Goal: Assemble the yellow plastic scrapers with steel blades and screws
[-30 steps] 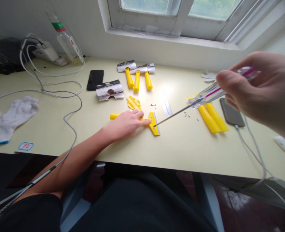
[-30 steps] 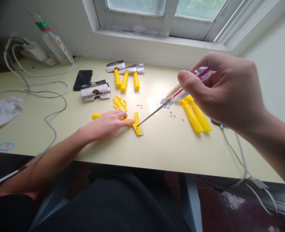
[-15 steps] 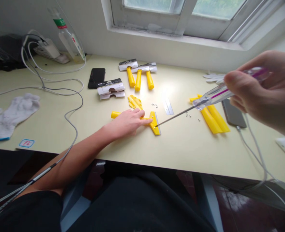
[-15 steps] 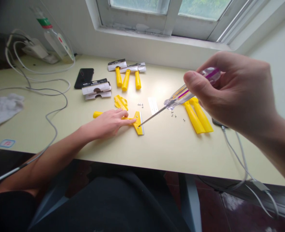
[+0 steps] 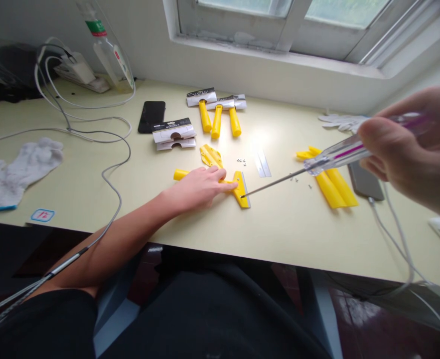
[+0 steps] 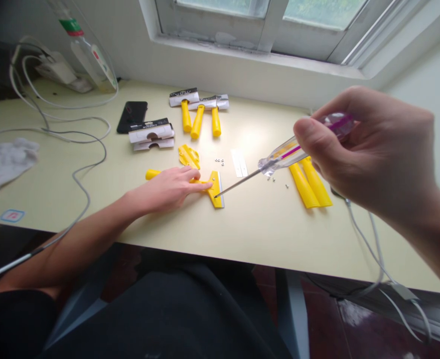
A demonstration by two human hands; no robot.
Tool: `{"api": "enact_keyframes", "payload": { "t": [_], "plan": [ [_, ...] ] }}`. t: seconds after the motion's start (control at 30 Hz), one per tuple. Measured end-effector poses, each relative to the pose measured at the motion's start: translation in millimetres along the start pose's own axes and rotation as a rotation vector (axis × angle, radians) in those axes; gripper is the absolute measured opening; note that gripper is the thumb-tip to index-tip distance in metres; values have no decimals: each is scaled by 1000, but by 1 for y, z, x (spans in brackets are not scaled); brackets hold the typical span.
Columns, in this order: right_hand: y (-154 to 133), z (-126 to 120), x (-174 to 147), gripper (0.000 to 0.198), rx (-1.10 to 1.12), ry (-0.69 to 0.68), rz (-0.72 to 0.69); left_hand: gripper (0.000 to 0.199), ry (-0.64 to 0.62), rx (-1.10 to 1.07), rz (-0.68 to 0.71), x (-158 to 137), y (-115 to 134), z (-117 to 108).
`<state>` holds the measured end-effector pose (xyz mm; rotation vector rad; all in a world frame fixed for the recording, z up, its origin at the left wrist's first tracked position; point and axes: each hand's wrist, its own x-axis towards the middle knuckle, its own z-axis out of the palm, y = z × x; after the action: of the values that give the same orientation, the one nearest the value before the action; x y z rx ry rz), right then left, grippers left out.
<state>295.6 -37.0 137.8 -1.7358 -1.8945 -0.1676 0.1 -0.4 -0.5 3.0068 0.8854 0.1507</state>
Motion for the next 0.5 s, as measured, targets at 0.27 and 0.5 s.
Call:
{"api": "enact_keyframes", "payload": {
  "t": [0.27, 0.5],
  "plan": [
    [-5, 5, 0, 47, -88, 46, 94, 52, 1, 9, 0, 0, 0, 0],
    [6, 5, 0, 48, -80, 41, 77, 54, -2, 4, 0, 0, 0, 0]
  ]
}}
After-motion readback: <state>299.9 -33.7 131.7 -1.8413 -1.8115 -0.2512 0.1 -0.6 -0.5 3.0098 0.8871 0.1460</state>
